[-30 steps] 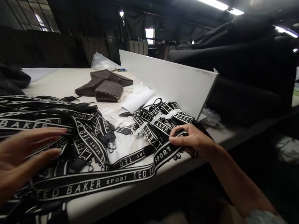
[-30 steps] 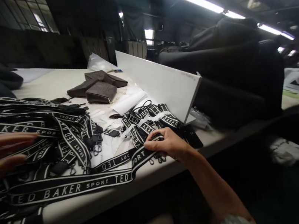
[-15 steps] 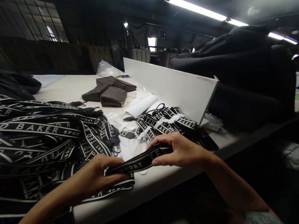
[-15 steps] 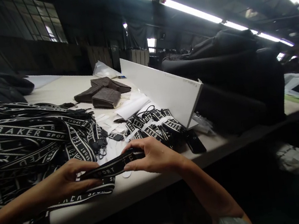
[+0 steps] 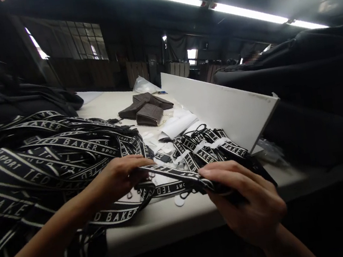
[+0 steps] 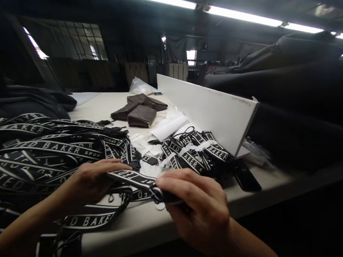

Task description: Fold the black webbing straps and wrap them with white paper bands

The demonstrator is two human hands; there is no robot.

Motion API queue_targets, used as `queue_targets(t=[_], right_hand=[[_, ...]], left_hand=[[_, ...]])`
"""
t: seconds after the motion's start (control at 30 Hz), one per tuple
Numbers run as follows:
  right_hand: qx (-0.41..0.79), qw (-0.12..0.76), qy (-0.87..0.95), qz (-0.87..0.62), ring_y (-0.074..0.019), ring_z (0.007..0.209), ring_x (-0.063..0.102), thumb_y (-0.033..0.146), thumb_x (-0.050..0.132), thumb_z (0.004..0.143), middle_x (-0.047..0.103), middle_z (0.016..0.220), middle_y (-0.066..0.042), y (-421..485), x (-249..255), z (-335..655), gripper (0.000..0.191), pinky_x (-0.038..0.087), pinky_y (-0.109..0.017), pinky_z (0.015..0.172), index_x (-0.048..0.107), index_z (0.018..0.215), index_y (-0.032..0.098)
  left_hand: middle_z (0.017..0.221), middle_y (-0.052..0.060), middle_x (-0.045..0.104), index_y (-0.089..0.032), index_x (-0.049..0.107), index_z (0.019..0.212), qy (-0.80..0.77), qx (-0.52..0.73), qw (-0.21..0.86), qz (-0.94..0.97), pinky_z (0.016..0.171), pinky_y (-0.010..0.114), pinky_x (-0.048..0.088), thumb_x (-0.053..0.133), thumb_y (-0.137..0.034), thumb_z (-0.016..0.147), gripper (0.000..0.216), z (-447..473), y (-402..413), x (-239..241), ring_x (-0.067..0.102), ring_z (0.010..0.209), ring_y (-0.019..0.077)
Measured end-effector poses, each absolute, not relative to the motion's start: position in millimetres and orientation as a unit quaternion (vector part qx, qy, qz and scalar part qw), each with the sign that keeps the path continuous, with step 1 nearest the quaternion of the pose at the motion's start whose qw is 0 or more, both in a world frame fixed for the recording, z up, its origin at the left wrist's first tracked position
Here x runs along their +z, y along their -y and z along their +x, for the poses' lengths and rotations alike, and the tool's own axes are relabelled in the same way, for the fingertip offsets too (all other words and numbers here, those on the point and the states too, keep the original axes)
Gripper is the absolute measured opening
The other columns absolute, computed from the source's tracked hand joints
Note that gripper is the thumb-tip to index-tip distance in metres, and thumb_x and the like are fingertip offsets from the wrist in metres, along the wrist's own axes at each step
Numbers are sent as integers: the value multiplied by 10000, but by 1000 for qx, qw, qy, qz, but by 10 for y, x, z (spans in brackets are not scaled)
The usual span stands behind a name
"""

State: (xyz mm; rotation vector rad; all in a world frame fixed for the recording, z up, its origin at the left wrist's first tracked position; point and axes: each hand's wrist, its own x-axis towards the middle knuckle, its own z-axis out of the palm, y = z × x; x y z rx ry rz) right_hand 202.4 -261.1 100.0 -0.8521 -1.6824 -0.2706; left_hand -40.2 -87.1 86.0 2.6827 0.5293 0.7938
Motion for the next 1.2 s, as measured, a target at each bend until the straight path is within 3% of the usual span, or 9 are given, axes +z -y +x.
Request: queue_targets(t=[0.13,0.23,0.33,0.5,0.67,0.8,1.0,1.1,1.2], right_hand=[[-183,567,699,-395,-237,931,714,53,664,801,725,1078,-78,2812,917,1967,401,629,-333,742,669,1171,209],[-204,590,684,-377,-262,868,730,188,607,878,733,1050,-95,2771,795,1838,325,637,-340,621,664,1195,238],[-269,614,665,-330,-271,845,736,172,519,909,725,1074,-121,2609,671,1669,395,623,-330,560,614,1290,211],[-229,518,733,-376,-243,994,705,24,468,858,544,1366,-182,2314,466,1502,638,608,-276,690,372,1482,119],[-184,476,733,-450,-202,747,707,-12,370,862,365,1475,-259,2118,226,1368,738,568,-289,567,158,1553,136],[-14,455,778,-433,-237,802,710,102,450,880,324,1516,-245,2170,166,1335,682,585,-320,579,261,1527,204],[221,621,659,-362,-151,864,678,178,612,885,621,1248,-78,2123,456,1572,339,577,-266,771,591,1210,274],[334,633,622,-317,-226,1137,604,334,779,780,595,1293,-94,1944,723,1685,596,532,-350,943,521,1311,259],[560,515,619,-196,-255,1112,626,459,783,753,650,1202,-109,1781,965,1686,611,513,-414,975,559,1262,206]], left_hand=[[981,-6,760,-262,682,1182,-166,483,-46,858,666,210,543,558,-102,878,366,-358,1004,1340,701,749,118],[835,-41,759,-239,736,966,-191,616,-102,758,621,200,528,672,-205,865,124,-158,1233,1747,675,650,94],[821,-44,736,-192,716,920,-166,630,-6,759,697,222,563,687,-199,850,77,55,1354,2065,701,731,114],[816,38,724,-86,703,895,-112,603,267,743,725,373,627,613,19,796,170,196,1221,2319,728,781,211],[832,92,728,-33,690,920,-136,598,380,693,616,304,625,561,82,774,226,258,1105,2285,720,655,194],[854,99,730,-52,696,947,-123,551,402,720,658,271,617,585,6,807,188,275,1072,2188,726,713,193],[847,87,725,-95,708,981,-65,445,390,804,628,315,616,638,-158,845,165,272,1109,2171,719,680,206],[792,11,703,-142,709,976,-60,417,318,849,627,284,582,577,-132,862,175,351,1227,2193,696,667,156],[772,-60,672,-185,709,965,-85,474,145,864,691,223,521,535,-46,847,251,451,1259,2213,661,713,93]])
